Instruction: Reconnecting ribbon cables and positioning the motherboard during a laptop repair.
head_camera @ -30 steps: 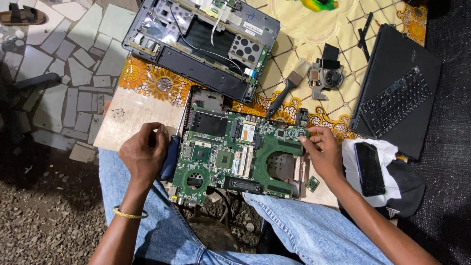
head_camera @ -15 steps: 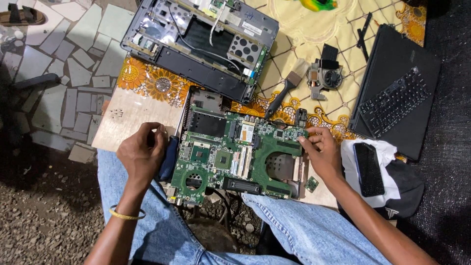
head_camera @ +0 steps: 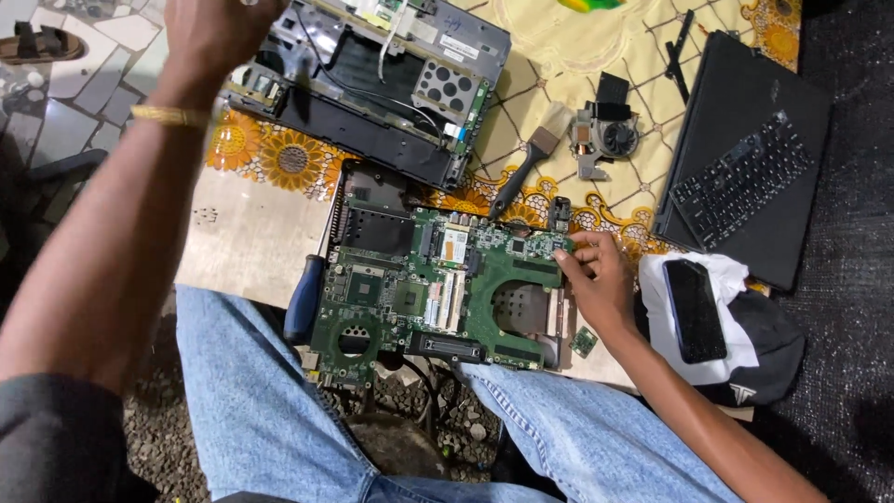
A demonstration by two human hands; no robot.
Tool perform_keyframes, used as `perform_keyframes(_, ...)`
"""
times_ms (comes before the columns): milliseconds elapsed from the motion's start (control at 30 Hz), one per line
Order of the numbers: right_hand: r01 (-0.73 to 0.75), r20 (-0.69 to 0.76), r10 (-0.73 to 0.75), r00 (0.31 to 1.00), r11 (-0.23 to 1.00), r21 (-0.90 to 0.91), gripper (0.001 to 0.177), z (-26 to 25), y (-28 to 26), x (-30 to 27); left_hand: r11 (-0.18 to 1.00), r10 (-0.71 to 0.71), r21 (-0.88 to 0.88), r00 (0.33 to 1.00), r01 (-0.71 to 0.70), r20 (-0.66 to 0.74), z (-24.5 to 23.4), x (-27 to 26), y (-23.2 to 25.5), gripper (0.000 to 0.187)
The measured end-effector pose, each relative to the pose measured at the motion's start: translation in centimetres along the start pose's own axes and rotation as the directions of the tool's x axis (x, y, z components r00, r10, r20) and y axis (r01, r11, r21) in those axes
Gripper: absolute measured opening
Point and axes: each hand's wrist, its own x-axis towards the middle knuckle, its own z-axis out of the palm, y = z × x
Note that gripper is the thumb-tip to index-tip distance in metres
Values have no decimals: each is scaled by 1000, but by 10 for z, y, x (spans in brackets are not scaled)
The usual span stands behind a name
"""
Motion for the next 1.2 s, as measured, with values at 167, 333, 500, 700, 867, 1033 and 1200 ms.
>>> perform_keyframes(167,4,-21,-5,1000,999,-48,35,2,-4,-1,904,-160,-324,923,279,350,-23,7,21,9)
perform_keyframes(333,53,-21,-54,998,997,-48,35,3,2,1,601,-136,-677,889,425,437,-96,-19,108,26)
perform_keyframes(500,13,15,-13,1000,1000,-12,34,0,8,7,314,-243,-773,834,551,495,-113,-73,207,36)
perform_keyframes(700,4,20,-3,1000,996,-91,40,-11,-5,8,191,-153,-819,841,541,519,-80,-150,305,48)
perform_keyframes(867,179,28,-177,984,979,-93,31,-21,-81,-2,152,-111,-866,879,476,463,-77,-164,334,50)
perform_keyframes(1033,232,473,-368,800,918,321,18,-1,-132,-16,128,-82,-885,894,448,440,-86,-155,333,57)
perform_keyframes(1200,263,452,-362,815,927,268,16,1,-121,-18,144,-50,-902,913,407,404,-63,-175,330,49)
